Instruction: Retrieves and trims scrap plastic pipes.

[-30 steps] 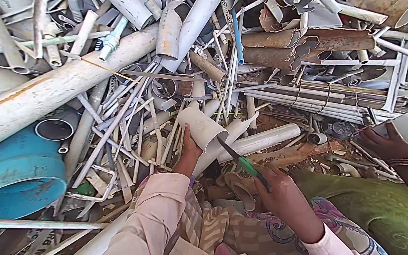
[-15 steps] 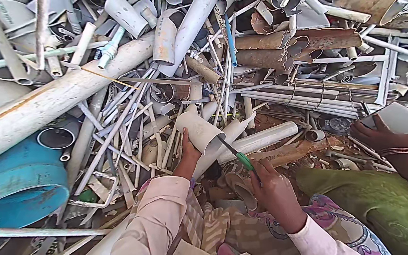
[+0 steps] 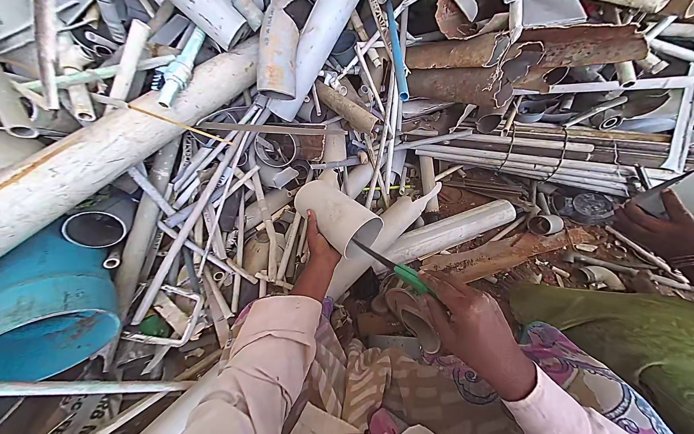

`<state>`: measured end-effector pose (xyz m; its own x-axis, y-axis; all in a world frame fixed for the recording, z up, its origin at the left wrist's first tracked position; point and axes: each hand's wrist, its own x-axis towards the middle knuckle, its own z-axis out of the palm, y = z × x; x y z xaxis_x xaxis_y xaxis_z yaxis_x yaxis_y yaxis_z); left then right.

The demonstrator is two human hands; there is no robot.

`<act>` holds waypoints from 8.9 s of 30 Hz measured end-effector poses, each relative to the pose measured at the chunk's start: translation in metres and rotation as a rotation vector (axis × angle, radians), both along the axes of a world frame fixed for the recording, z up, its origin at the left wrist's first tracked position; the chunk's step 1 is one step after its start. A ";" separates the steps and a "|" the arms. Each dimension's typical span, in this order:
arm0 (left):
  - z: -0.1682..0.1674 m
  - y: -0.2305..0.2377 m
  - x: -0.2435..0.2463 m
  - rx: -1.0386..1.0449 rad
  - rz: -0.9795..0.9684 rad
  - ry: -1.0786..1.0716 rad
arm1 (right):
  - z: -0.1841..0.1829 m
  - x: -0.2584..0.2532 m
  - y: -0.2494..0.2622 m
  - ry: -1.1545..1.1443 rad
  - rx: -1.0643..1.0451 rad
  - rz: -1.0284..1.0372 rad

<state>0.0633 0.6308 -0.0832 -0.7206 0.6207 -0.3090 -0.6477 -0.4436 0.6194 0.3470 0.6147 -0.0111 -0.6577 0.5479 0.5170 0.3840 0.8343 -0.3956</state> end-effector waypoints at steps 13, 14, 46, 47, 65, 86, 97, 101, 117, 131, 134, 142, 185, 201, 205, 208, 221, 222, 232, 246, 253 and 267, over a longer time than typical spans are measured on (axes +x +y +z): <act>-0.003 -0.001 0.005 -0.008 -0.005 0.021 | -0.007 -0.002 -0.005 -0.054 -0.081 0.021; -0.003 -0.001 0.004 -0.013 -0.005 0.025 | -0.007 -0.003 -0.005 -0.045 -0.073 0.017; 0.002 -0.002 0.009 0.012 -0.030 0.017 | -0.007 -0.021 -0.002 -0.069 -0.221 0.032; 0.002 -0.002 0.009 0.012 -0.034 0.020 | -0.008 -0.023 -0.003 -0.050 -0.160 -0.002; -0.001 -0.003 0.010 0.042 -0.064 0.052 | -0.025 -0.030 0.009 0.036 -0.086 0.028; -0.005 -0.003 0.008 0.038 -0.068 0.047 | -0.026 -0.039 0.009 0.030 0.026 -0.056; -0.009 -0.006 0.013 0.085 -0.198 0.128 | -0.025 -0.051 0.000 -0.095 0.125 -0.041; -0.014 -0.005 0.009 0.062 -0.221 0.155 | 0.004 -0.051 0.000 -0.234 -0.289 0.183; -0.032 -0.005 0.008 0.135 -0.335 0.149 | 0.018 -0.070 0.005 -0.546 -0.400 0.109; -0.019 -0.010 0.021 0.117 -0.321 0.242 | 0.016 -0.088 0.005 -0.653 -0.388 0.124; -0.020 -0.010 0.022 0.108 -0.347 0.228 | 0.013 -0.089 0.009 -0.577 -0.489 0.165; -0.025 -0.009 0.015 0.130 -0.336 0.128 | 0.023 -0.082 0.003 -0.634 -0.471 0.182; -0.013 -0.007 0.013 0.070 -0.215 0.118 | 0.044 -0.039 0.000 -0.644 -0.677 0.099; -0.024 -0.007 0.009 0.167 -0.176 0.223 | 0.049 -0.031 0.008 -0.652 -0.651 0.047; -0.026 -0.008 0.001 0.292 -0.196 0.276 | 0.041 -0.031 0.004 -0.609 -0.403 -0.065; -0.010 -0.017 0.010 0.309 -0.228 0.224 | 0.017 -0.028 -0.002 -0.341 -0.140 -0.088; -0.016 -0.006 0.006 0.337 -0.110 0.225 | 0.031 -0.024 -0.006 -0.645 -0.353 -0.115; -0.016 -0.006 0.005 0.319 -0.102 0.250 | 0.038 -0.025 -0.004 -0.713 -0.497 -0.044; -0.013 -0.005 0.002 0.222 -0.041 0.257 | 0.044 -0.015 -0.008 -0.744 -0.524 -0.108; -0.011 -0.003 -0.003 0.286 0.002 0.236 | 0.031 0.000 -0.010 -0.520 -0.417 -0.145; -0.010 -0.002 -0.010 0.255 0.031 0.211 | 0.016 0.006 -0.008 -0.270 -0.317 -0.004; -0.001 -0.006 -0.003 0.261 0.056 0.177 | 0.011 0.009 -0.011 -0.149 -0.148 -0.003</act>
<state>0.0599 0.6250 -0.0843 -0.7841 0.6205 -0.0112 -0.5100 -0.6340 0.5814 0.3561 0.6033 -0.0004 -0.7193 0.6125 0.3277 0.4497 0.7702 -0.4523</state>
